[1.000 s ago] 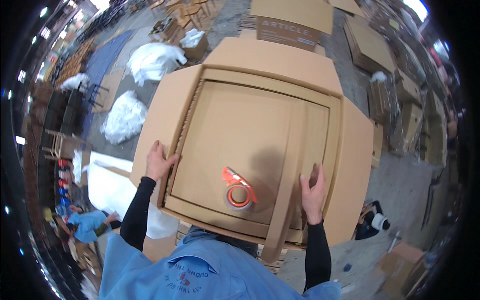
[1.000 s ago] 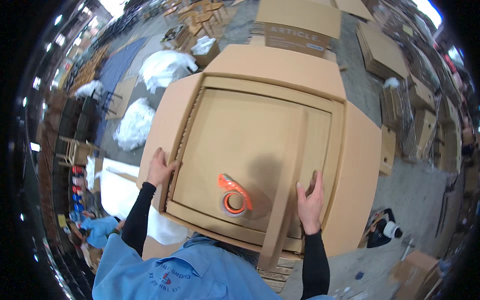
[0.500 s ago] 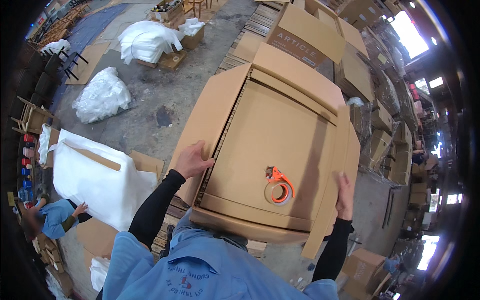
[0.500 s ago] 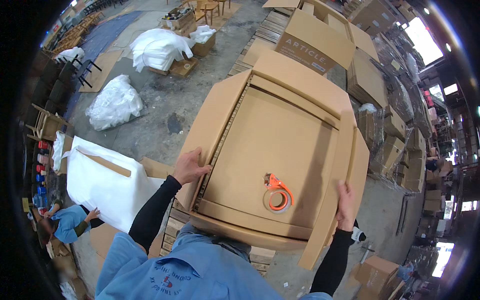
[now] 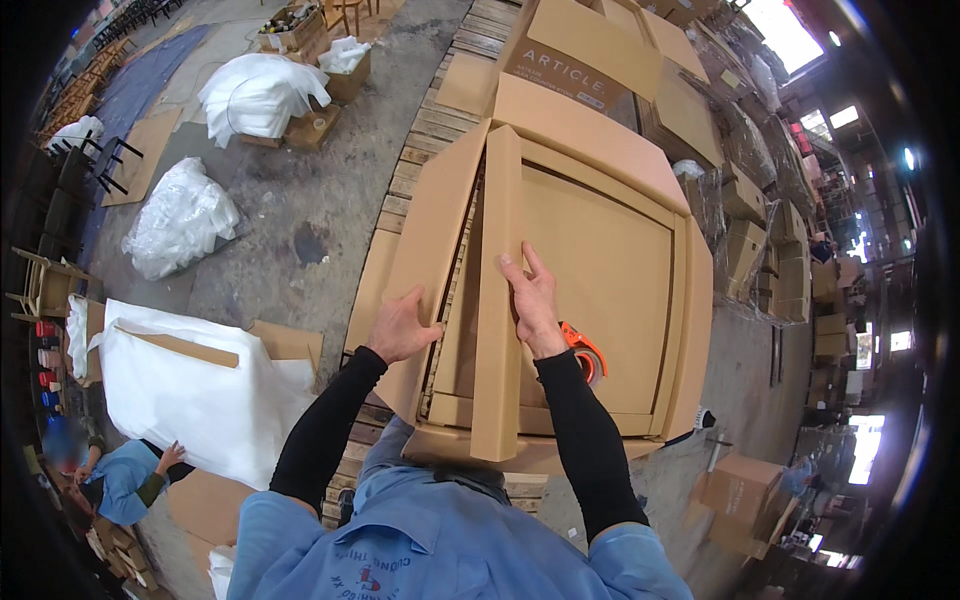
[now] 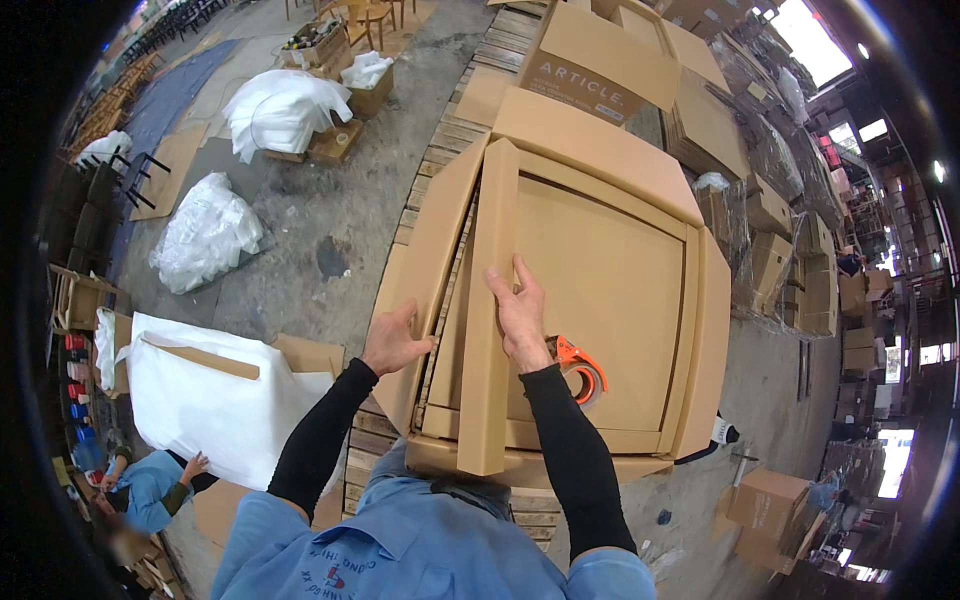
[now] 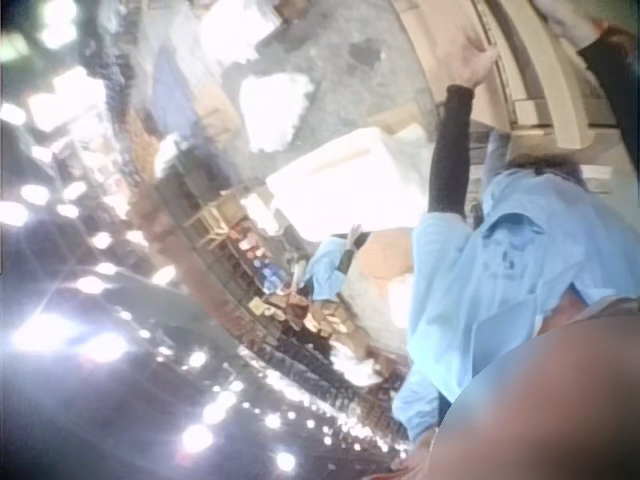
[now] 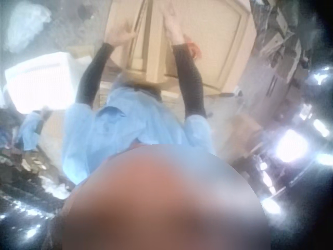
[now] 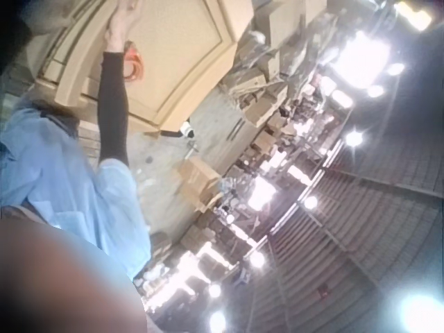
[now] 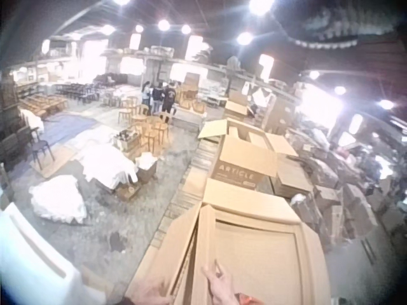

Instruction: The person folds and assembles a flat cardboard box into a rectangular package, then seals it with packing tape. The person uses a handheld tape dispenser to apply tape along the box seams.

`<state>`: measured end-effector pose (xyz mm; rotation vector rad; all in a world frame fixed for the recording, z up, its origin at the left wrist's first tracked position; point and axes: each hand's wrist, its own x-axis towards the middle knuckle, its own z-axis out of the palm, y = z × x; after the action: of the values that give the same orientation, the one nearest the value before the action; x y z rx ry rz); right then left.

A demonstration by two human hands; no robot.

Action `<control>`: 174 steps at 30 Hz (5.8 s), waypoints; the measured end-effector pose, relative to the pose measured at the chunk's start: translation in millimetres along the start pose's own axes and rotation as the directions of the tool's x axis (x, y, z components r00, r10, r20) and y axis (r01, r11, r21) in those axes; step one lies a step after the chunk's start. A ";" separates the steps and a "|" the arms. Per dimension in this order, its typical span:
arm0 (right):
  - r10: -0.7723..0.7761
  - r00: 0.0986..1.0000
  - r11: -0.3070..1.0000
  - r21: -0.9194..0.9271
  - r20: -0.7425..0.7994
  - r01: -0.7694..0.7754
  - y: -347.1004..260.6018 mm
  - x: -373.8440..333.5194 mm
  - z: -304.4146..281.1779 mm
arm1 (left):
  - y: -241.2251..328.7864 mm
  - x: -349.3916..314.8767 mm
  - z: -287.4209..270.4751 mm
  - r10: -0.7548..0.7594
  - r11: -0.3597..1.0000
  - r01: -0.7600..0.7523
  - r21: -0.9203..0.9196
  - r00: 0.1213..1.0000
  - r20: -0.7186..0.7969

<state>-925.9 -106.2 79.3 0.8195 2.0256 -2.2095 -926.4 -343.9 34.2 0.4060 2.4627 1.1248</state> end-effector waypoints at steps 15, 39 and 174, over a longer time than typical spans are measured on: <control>-0.228 0.970 0.958 -0.196 -0.083 0.208 10.8 45.6 65.0 | -54.1 -0.1 16.4 0.055 0.952 -0.046 -0.303 0.998 0.020; -0.664 0.747 0.548 -0.649 0.046 0.528 -45.0 69.0 12.8 | 34.5 -99.3 70.7 0.239 0.932 -0.176 0.318 0.956 -0.169; -0.149 0.971 0.970 -0.218 -0.188 0.106 129.0 -323.8 -64.1 | 6.3 -35.1 51.2 0.531 0.731 -0.463 0.502 0.848 0.009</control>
<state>-577.3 -168.9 88.8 0.9499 2.4184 -1.9990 -870.9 -321.2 16.9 1.2514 2.8384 0.6853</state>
